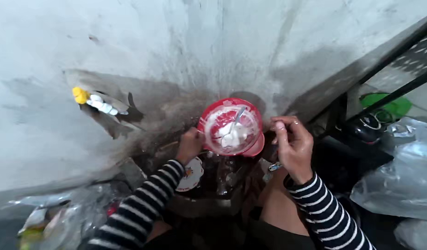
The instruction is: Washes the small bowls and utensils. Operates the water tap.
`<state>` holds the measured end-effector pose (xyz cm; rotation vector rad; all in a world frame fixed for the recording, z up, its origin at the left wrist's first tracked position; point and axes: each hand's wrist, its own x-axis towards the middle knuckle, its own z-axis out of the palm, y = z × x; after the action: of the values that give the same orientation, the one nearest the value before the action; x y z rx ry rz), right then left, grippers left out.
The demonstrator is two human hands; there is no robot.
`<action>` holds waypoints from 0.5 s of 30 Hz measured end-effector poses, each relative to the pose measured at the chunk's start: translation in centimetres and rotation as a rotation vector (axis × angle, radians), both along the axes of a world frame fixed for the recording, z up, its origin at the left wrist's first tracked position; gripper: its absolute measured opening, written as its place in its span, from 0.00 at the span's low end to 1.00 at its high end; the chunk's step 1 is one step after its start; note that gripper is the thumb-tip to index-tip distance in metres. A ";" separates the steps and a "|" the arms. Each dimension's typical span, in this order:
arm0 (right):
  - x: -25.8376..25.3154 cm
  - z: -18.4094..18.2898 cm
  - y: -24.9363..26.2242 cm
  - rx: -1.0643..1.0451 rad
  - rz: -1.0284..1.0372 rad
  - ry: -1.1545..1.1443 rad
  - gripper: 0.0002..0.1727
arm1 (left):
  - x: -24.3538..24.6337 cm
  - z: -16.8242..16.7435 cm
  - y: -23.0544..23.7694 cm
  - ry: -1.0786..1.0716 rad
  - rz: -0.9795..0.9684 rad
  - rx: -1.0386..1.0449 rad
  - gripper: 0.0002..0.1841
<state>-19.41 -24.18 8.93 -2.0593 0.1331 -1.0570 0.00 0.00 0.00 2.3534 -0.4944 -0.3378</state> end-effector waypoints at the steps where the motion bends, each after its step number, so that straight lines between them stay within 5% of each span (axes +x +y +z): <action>1: 0.4 0.1 -0.7 -0.023 -0.046 -0.001 0.12 | 0.3 -1.7 -2.0 0.062 0.013 -0.047 0.17; 9: 4.0 -0.4 -2.2 -0.144 -0.161 0.175 0.11 | 2.0 -10.8 -13.0 0.382 0.165 -0.123 0.22; 13: 5.3 -1.2 -5.3 -0.031 -0.131 0.431 0.14 | 1.7 -11.9 -12.4 0.404 0.262 -0.198 0.25; 15: 6.1 -5.0 -7.9 0.103 -0.099 0.689 0.18 | 1.5 -11.9 -9.9 0.383 0.287 -0.306 0.29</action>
<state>-13.27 -32.06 3.92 -2.2550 0.6251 -0.3434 1.48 -9.94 -11.86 1.9636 -0.0198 -0.5222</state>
